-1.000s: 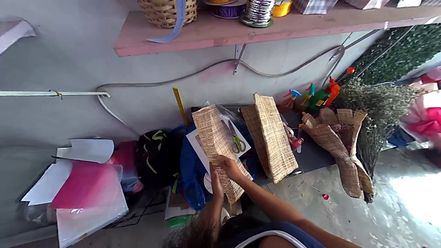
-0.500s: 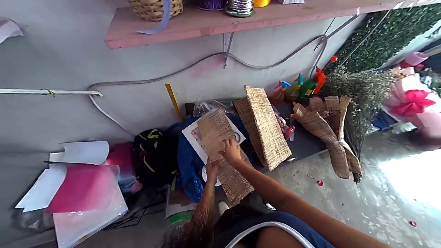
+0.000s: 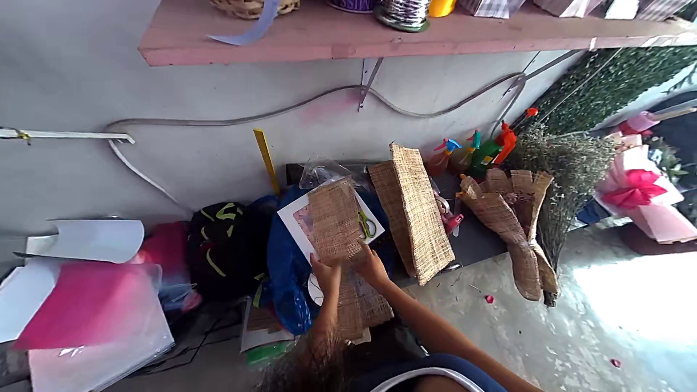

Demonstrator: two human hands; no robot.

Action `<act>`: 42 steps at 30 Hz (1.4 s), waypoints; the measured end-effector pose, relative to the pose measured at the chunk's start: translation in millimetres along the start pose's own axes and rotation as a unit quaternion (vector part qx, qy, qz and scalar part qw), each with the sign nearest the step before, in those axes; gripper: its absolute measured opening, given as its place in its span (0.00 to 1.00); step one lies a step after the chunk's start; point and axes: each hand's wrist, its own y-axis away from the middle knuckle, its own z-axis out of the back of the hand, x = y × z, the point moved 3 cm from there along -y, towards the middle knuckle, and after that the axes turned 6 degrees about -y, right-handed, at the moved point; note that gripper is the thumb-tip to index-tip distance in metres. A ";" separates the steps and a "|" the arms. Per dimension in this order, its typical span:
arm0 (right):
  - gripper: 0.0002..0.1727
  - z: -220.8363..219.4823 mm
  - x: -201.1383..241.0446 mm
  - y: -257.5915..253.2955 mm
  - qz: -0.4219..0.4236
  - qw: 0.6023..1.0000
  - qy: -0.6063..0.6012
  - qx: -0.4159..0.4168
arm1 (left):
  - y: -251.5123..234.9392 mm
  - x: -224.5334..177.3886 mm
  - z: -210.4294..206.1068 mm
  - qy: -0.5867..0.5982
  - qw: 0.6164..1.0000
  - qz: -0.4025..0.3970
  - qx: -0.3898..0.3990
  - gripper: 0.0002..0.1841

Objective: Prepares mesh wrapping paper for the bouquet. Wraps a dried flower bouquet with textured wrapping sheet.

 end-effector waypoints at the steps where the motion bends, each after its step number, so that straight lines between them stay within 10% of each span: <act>1: 0.50 0.3 -0.7 -0.2 0.010 1.000 -0.007 -0.004 | -2.5 1.7 3.0 0.013 1.000 0.004 0.009 0.46; 9: 0.42 -20.6 30.8 13.2 0.007 0.987 0.129 0.100 | -18.8 -5.1 -2.0 0.047 0.996 0.008 0.078 0.65; 13: 0.28 -22.0 28.3 16.1 0.111 0.991 -0.009 0.071 | -18.1 -10.2 1.1 0.011 0.993 0.075 0.093 0.50; 21: 0.35 -12.1 36.7 3.2 0.231 0.910 -0.322 0.120 | 2.1 -43.7 19.1 0.043 0.999 0.005 0.025 0.44; 32: 0.42 6.7 51.9 8.5 0.237 0.909 -0.335 0.073 | 18.8 -69.9 46.2 0.128 0.984 -0.126 0.013 0.22; 42: 0.40 12.0 66.3 49.5 0.307 0.927 -0.202 -0.074 | 51.2 -103.8 66.1 0.224 0.969 -0.098 0.016 0.27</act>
